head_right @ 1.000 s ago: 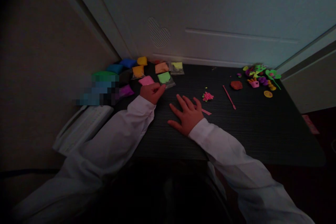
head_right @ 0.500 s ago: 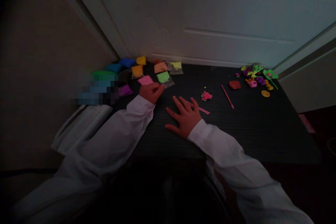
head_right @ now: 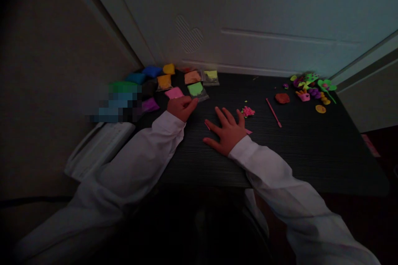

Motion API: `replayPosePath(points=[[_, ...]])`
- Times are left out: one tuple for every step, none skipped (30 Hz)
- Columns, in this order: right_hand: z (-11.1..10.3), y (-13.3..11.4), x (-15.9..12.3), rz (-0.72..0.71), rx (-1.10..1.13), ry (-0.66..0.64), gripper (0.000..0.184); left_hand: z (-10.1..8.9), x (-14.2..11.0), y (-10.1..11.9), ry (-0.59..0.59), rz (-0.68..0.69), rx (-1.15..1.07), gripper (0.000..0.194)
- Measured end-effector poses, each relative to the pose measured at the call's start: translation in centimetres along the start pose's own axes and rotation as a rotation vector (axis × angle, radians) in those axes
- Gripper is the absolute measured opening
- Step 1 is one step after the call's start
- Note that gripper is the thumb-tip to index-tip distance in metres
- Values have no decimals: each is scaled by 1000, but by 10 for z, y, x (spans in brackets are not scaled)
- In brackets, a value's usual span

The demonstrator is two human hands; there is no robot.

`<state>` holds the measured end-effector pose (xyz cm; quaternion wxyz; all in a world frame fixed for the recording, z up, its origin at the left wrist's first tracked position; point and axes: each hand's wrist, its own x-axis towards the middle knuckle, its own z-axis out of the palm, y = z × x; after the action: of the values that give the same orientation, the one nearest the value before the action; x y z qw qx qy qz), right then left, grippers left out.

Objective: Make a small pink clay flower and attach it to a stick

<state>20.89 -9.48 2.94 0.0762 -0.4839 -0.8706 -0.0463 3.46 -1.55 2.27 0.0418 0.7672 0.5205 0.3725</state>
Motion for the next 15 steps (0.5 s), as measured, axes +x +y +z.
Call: replayPosePath(points=[[0,0,0,-17,7,-9,52,0,0,0,-2,0,1,40],[-1,-1,-1,-43,17,-23,53,0,0,0,-3,0,3,39],[-1,-1,-1,-66,27,-35,53,0,0,0,-2,-1,5,39],[-1,-1,-1,-74,32,-41,53,0,0,0,-1,-1,7,39],[-1,-1,-1,-62,30,-40,53,1,0,0,0,-1,9,39],[-1,-1,-1,-35,22,-33,52,1,0,0,0,-1,11,39],[0,0,-1,-5,12,-24,52,1,0,0,0,1,13,40],[0,0,-1,17,3,-17,53,1,0,0,-2,2,14,40],[0,-1,-2,23,1,-14,54,1,0,0,-4,4,14,40],[0,-2,-2,12,4,-17,56,1,0,1,-6,4,13,39],[0,-4,-2,-14,14,-22,57,1,0,1,-9,4,13,39],[0,-6,-3,-41,24,-28,57,1,0,1,-11,2,12,39],[0,-8,-3,-61,33,-33,58,1,0,0,-12,0,12,38],[0,-9,-3,-68,37,-35,57,1,0,0,-13,-2,12,39],[0,-10,-3,-61,37,-35,57,1,0,0,-14,-5,13,39]])
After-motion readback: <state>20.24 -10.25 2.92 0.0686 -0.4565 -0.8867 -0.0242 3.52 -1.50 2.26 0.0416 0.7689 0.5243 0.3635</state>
